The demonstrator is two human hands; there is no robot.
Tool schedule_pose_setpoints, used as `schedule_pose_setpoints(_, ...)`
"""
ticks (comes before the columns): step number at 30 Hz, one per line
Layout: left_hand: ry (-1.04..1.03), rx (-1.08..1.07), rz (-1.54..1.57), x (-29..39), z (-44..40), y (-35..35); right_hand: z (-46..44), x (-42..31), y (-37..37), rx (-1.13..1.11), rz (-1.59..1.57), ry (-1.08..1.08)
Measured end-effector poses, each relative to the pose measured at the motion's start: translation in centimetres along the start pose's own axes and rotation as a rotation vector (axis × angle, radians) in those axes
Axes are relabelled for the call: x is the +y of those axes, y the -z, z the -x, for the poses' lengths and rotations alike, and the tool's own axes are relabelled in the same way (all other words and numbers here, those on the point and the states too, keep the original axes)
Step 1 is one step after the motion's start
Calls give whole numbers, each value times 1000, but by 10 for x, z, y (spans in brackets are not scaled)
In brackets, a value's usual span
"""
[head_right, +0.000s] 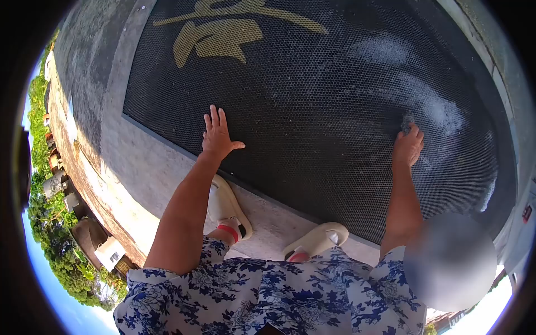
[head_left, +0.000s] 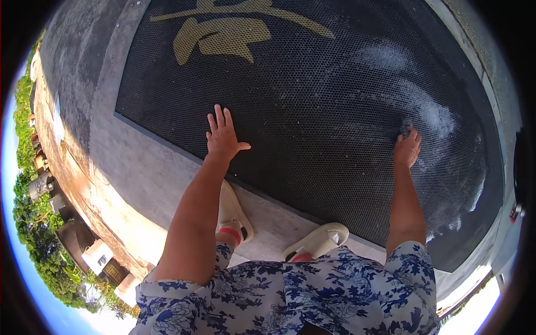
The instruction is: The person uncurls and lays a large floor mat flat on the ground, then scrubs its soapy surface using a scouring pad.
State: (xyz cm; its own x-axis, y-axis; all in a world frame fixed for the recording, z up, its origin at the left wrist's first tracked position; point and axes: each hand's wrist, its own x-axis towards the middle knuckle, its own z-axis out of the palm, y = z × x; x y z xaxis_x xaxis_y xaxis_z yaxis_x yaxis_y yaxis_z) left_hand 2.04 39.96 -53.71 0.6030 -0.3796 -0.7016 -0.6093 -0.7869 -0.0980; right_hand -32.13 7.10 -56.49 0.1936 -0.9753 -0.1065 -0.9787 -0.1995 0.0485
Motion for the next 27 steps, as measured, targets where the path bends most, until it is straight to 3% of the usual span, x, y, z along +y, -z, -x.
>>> schedule_pose_setpoints(3,4,22,20,0,-2,-5,27,-71,16,-75,-63,-36)
schedule_pose_setpoints(6,15,5,4,2,-2,-2,94,-157,-15,-55,-254,667)
schedule_pose_setpoints(10,28,-6,-6,1,-1,-2,188,-235,-19,-94,-369,1119)
schedule_pose_setpoints(13,7,12,2,-2,-2,-6,167,-177,-8,-93,-543,1278)
schedule_pose_setpoints(15,10,27,11,-1,-3,-4,139,-110,-4,-169,-357,1233)
schedule_pose_setpoints(17,20,24,14,-2,-1,-8,125,-59,10,-107,-304,1350)
schedule_pose_setpoints(19,20,50,30,2,-3,-9,121,-64,12,-69,-307,1419)
schedule_pose_setpoints(22,18,35,60,2,-6,-5,114,-132,-9,-10,-367,1427)
schedule_pose_setpoints(25,13,45,78,-2,-3,-12,114,-253,-29,109,-427,1416)
schedule_pose_setpoints(27,1,42,81,-2,-3,-9,116,-329,-28,151,-468,1272)
